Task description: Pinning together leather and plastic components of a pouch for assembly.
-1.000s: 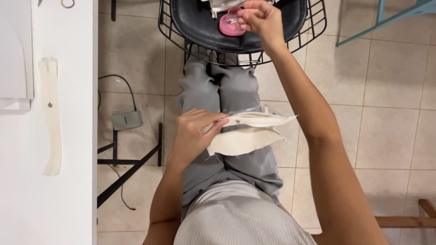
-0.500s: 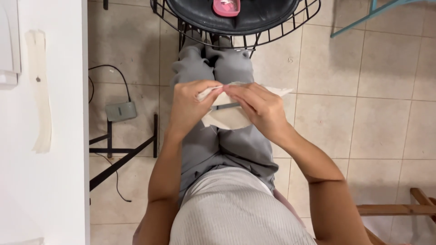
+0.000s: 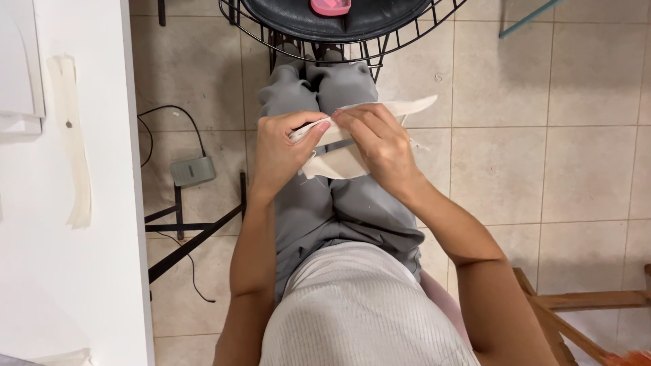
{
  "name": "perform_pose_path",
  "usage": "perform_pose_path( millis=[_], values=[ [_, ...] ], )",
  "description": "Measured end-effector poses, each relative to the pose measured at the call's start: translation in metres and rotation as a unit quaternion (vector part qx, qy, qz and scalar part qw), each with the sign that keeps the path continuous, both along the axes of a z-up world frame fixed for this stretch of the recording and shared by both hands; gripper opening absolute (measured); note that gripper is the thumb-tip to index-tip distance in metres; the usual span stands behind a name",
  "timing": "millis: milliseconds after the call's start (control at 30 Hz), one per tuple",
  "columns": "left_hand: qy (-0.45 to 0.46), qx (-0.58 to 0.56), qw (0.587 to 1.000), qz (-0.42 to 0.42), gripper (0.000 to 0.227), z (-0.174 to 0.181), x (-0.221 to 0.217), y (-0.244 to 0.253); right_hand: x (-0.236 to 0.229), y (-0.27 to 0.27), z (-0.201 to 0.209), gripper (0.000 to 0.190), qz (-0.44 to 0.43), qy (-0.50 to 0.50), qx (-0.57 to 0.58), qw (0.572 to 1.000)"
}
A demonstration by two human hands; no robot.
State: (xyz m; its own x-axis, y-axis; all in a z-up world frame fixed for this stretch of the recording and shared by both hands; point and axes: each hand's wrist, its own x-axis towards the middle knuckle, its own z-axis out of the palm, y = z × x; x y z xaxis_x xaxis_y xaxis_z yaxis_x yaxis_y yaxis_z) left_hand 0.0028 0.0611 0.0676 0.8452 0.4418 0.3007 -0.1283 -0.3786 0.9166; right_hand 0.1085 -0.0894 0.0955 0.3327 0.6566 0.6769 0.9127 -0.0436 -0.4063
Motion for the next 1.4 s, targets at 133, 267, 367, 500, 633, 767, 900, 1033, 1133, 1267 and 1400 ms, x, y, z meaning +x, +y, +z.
perform_pose_path(
  millis=[133,267,367,500,633,767,900,1033,1133,1267,1400],
  values=[
    [0.003,0.005,1.0,0.004,0.008,0.001,-0.001,-0.003,0.006,-0.001,-0.008,0.014,-0.02,-0.03,-0.002,0.999],
    [0.003,-0.004,1.0,0.018,0.008,-0.005,-0.003,-0.004,0.005,-0.006,-0.02,0.015,-0.042,-0.016,0.015,0.999],
    [0.005,-0.009,1.0,0.025,0.008,0.001,-0.005,-0.005,-0.001,-0.004,-0.025,0.015,-0.048,-0.017,-0.004,0.999],
    [0.002,-0.021,0.999,0.031,0.007,-0.002,-0.006,-0.006,0.0,-0.004,-0.026,0.014,-0.052,-0.008,-0.011,0.999],
    [0.005,-0.013,0.999,0.048,0.004,-0.004,-0.008,-0.009,0.001,-0.006,-0.036,0.012,-0.045,-0.004,-0.014,0.999],
    [0.013,0.013,0.998,0.064,0.004,-0.002,-0.013,-0.013,0.002,-0.004,-0.04,0.012,-0.053,-0.015,-0.044,0.998],
    [0.012,0.045,0.996,0.072,0.004,-0.004,-0.016,-0.019,-0.008,0.0,-0.029,0.013,-0.061,-0.033,-0.057,0.996],
    [0.015,0.078,0.994,0.079,0.006,-0.005,-0.018,-0.019,-0.013,0.001,-0.025,0.013,-0.072,-0.033,-0.069,0.994],
    [0.017,0.057,0.996,0.068,0.006,-0.002,-0.019,-0.017,-0.013,0.0,-0.029,0.013,-0.075,-0.023,-0.077,0.994],
    [0.02,0.046,0.996,0.069,0.007,-0.004,-0.021,-0.019,-0.015,0.001,-0.026,0.011,-0.068,0.009,-0.072,0.995],
    [0.023,-0.025,0.997,0.065,0.01,0.003,-0.022,-0.014,-0.011,-0.002,-0.022,0.012,-0.042,0.071,-0.054,0.995]
  ],
)
